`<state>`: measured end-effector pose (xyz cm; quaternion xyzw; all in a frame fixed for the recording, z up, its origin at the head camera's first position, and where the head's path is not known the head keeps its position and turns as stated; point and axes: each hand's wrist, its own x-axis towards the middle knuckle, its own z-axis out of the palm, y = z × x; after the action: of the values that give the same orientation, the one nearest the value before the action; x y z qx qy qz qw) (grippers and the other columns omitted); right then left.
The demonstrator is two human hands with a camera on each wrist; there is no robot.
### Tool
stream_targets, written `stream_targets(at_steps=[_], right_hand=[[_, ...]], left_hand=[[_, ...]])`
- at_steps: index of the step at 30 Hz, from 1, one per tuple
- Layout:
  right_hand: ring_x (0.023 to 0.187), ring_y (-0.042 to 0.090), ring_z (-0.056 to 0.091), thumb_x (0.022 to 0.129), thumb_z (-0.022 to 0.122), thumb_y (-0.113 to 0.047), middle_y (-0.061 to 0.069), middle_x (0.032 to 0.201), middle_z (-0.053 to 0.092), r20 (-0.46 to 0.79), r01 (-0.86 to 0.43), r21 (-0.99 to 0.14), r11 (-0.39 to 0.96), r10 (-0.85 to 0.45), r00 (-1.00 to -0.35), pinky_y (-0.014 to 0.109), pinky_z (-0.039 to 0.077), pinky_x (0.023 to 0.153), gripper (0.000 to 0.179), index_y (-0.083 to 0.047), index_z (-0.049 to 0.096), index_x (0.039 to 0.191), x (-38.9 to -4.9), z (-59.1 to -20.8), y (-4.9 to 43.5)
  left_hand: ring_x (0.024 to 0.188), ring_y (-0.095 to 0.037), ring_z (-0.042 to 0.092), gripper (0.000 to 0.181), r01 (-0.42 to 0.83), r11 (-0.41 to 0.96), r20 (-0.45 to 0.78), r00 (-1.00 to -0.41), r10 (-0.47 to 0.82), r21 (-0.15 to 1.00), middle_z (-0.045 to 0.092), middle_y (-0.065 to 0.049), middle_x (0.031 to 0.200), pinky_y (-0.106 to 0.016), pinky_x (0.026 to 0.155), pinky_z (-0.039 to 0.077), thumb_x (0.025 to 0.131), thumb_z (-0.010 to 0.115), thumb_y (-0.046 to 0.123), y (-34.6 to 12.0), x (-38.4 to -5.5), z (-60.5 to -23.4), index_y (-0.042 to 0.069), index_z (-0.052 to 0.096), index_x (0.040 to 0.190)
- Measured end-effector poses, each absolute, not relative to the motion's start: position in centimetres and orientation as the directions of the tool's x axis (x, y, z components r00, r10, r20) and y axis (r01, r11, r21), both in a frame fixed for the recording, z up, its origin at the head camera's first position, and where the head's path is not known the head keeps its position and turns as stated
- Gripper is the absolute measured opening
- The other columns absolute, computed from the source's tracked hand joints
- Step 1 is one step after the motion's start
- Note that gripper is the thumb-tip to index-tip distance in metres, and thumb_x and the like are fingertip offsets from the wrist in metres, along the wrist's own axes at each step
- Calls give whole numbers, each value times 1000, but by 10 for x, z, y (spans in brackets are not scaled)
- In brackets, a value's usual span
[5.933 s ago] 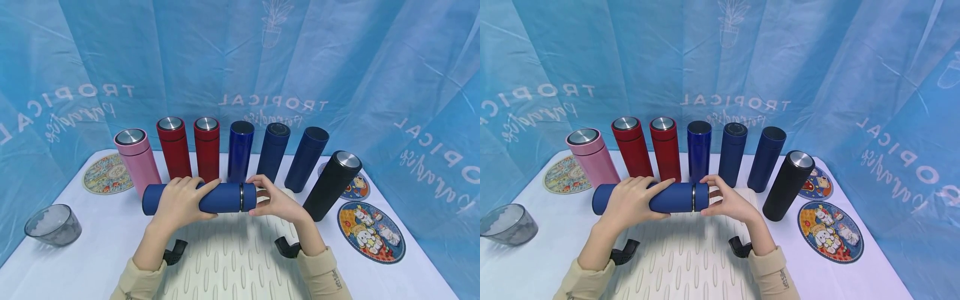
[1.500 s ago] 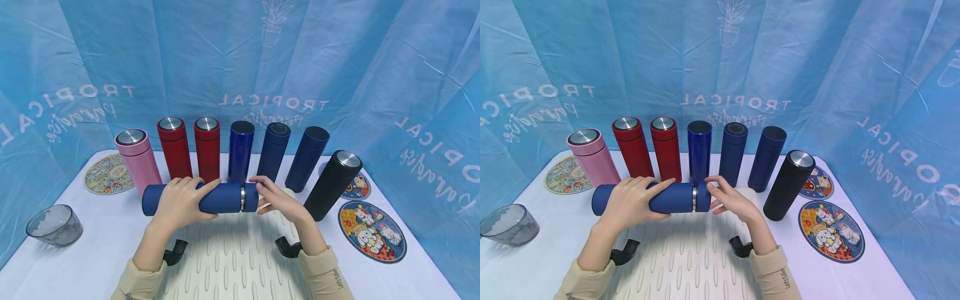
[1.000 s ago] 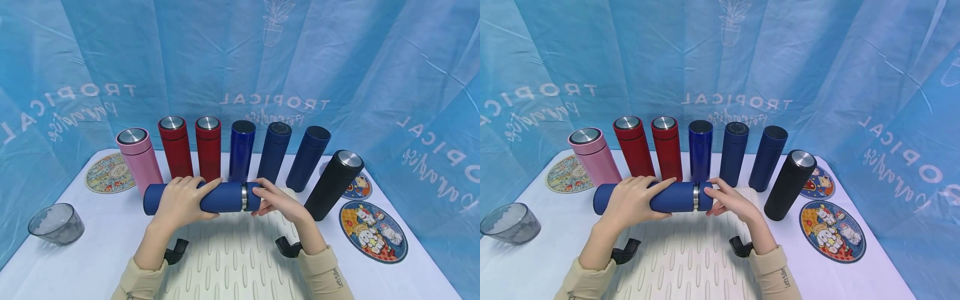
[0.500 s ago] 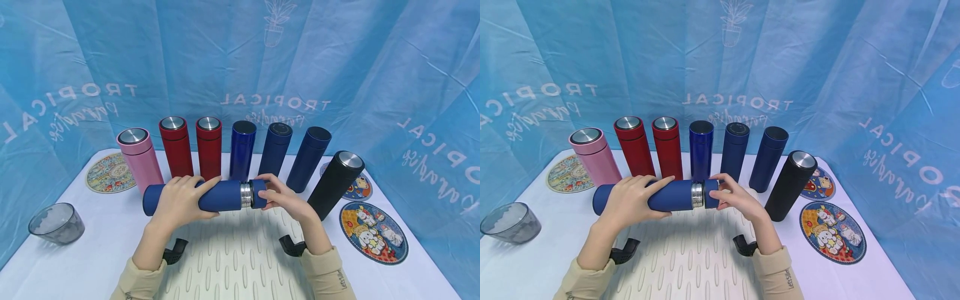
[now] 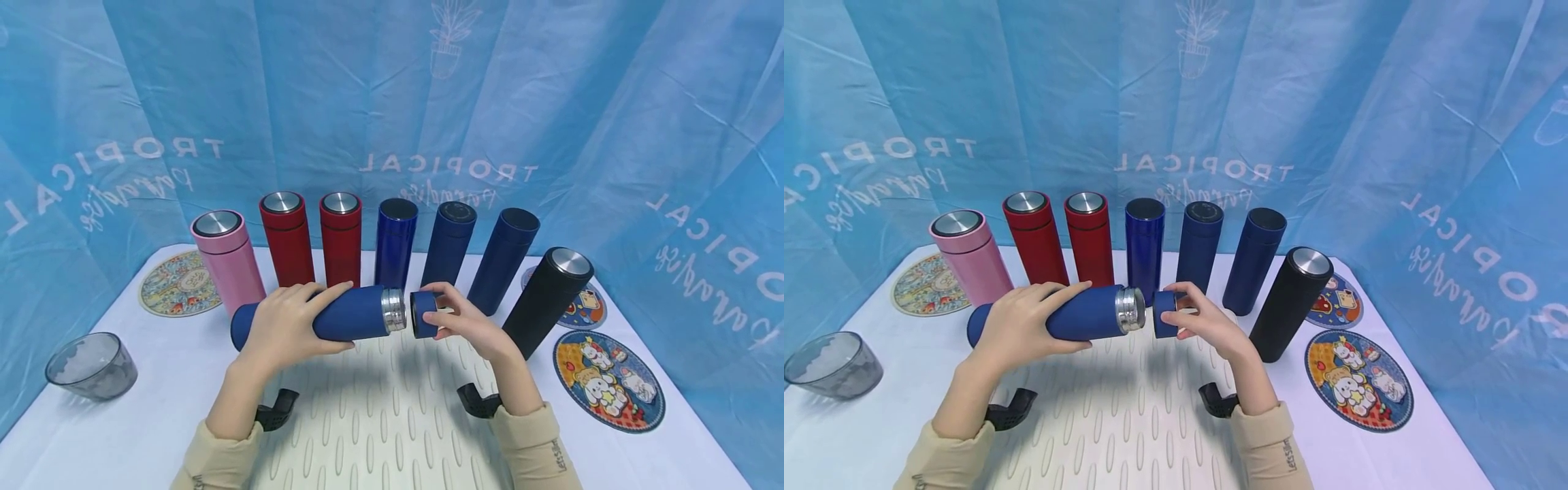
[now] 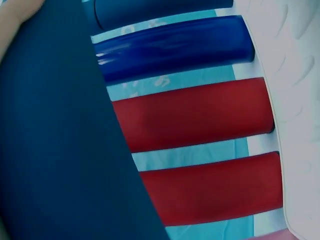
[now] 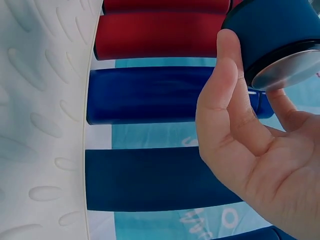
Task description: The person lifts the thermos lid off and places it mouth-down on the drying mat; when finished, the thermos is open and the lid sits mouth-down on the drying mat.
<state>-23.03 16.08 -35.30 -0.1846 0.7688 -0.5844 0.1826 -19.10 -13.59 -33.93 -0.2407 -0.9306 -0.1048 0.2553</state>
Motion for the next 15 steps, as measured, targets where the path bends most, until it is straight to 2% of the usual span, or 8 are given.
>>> stream_targets(at_steps=[5,8,11,15], right_hand=[[94,24,49,88,58,-31,18,123,33,-78,-65,-963,260,-503,-861,34,50,78,57,-12,32,135,-229,-353,160],[96,24,49,88,58,-31,18,126,33,-80,-67,-962,265,-507,-858,38,50,79,57,-12,33,136,-229,-353,159],[95,24,49,88,58,-30,18,126,33,-78,-71,-962,264,-512,-856,42,49,81,57,-12,33,135,-229,-353,158],[93,24,50,88,58,-30,18,126,33,-78,-73,-962,264,-516,-853,40,50,79,57,-12,32,136,-229,-352,158]], left_hand=[[93,-26,60,89,510,840,564,-755,335,185,63,-8,107,-48,75,51,51,82,56,-147,-191,-340,27,52,130],[96,-27,59,88,510,816,572,-768,289,272,63,-8,110,-50,77,49,52,85,49,-156,-189,-340,25,52,130],[103,-30,56,86,481,777,538,-813,222,406,60,-10,117,-55,81,46,55,87,39,-164,-185,-340,24,50,130],[112,-35,48,85,400,697,461,-880,112,595,52,-14,126,-61,83,43,61,86,30,-177,-180,-342,23,45,135]])
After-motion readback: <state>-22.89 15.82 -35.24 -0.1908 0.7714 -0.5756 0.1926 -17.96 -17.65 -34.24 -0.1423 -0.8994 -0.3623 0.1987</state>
